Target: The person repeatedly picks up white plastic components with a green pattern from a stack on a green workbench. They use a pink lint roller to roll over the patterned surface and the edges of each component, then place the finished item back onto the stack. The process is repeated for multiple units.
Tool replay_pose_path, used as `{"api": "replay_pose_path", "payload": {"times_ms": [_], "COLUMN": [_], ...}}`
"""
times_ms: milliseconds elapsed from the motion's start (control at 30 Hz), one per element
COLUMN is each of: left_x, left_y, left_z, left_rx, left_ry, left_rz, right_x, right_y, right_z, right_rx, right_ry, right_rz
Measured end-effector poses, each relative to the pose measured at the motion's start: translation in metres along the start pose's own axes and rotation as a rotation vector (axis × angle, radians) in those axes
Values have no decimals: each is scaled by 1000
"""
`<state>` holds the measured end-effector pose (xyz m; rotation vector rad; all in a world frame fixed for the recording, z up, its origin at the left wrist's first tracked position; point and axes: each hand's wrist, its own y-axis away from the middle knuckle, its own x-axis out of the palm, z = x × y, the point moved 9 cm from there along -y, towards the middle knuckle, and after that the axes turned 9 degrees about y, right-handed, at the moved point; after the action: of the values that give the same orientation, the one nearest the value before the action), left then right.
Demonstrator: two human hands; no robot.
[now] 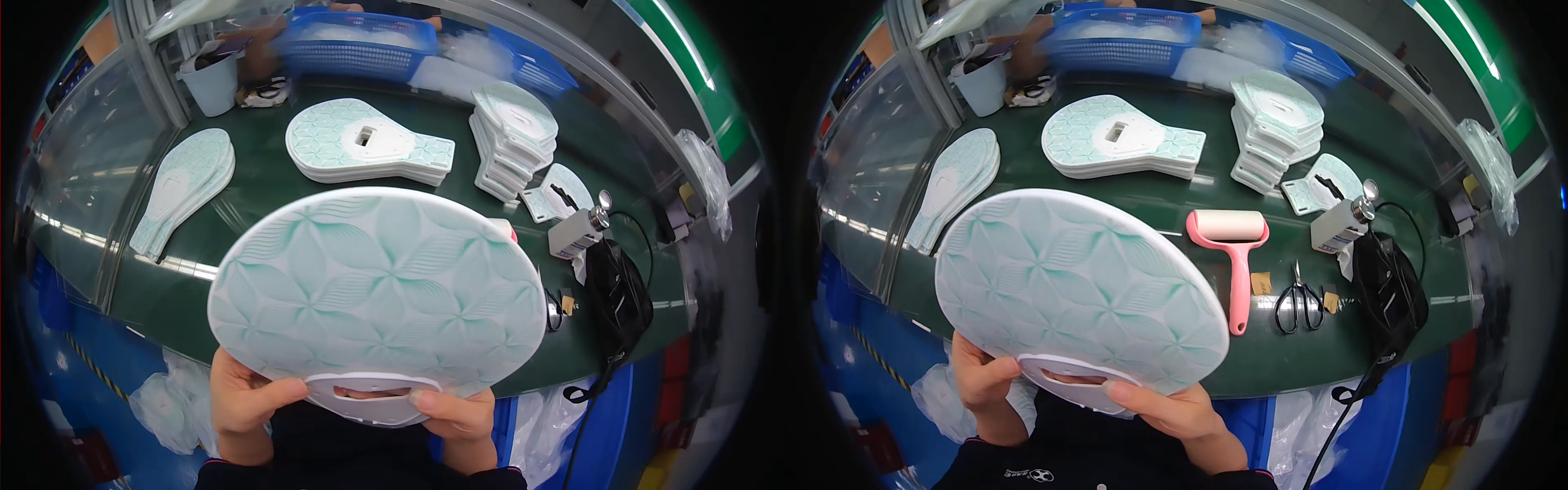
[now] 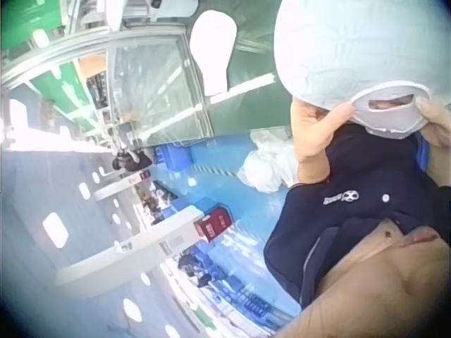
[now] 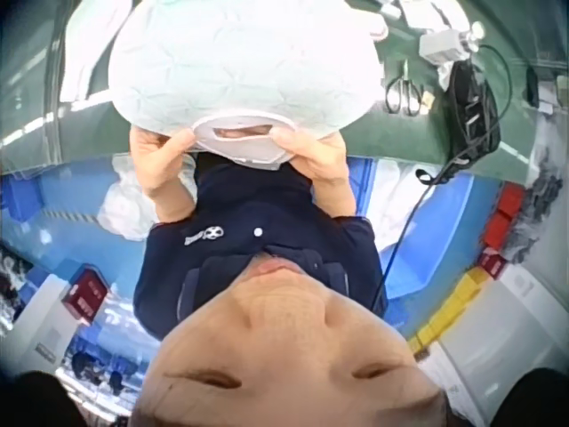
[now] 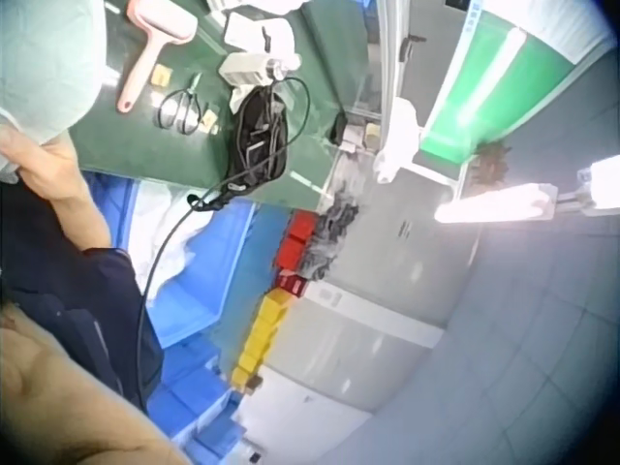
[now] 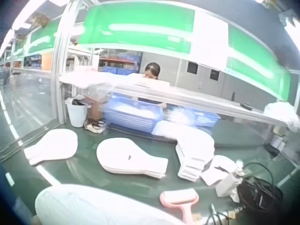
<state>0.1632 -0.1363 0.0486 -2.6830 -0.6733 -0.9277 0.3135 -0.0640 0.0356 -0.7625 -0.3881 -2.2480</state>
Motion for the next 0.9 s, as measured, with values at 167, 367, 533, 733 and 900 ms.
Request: {"api": "replay_pose_path", "payload": {"times_ms": [167,367,533,733,900], "left_x": [-4,-6,-1,45,91], "left_y": [0,6,4,-30,-29], "left_z": [-6,-6,-13,-59,-67], "left_rx": [76,31,93,325,317], "left_ry": [6,-19,3,-375,-918], "left_rz": [-55,-29,-62,271,550], "right_x": [9,11,10,7,15], "right_y": [1,2,6,10,21], "right_z": [-7,10,12,4,-1], "right_rx": [48,-101,-174,-76,-91], "right_ry": [23,37,79,211,330], "right_rz": [208,152,160,125,245]}}
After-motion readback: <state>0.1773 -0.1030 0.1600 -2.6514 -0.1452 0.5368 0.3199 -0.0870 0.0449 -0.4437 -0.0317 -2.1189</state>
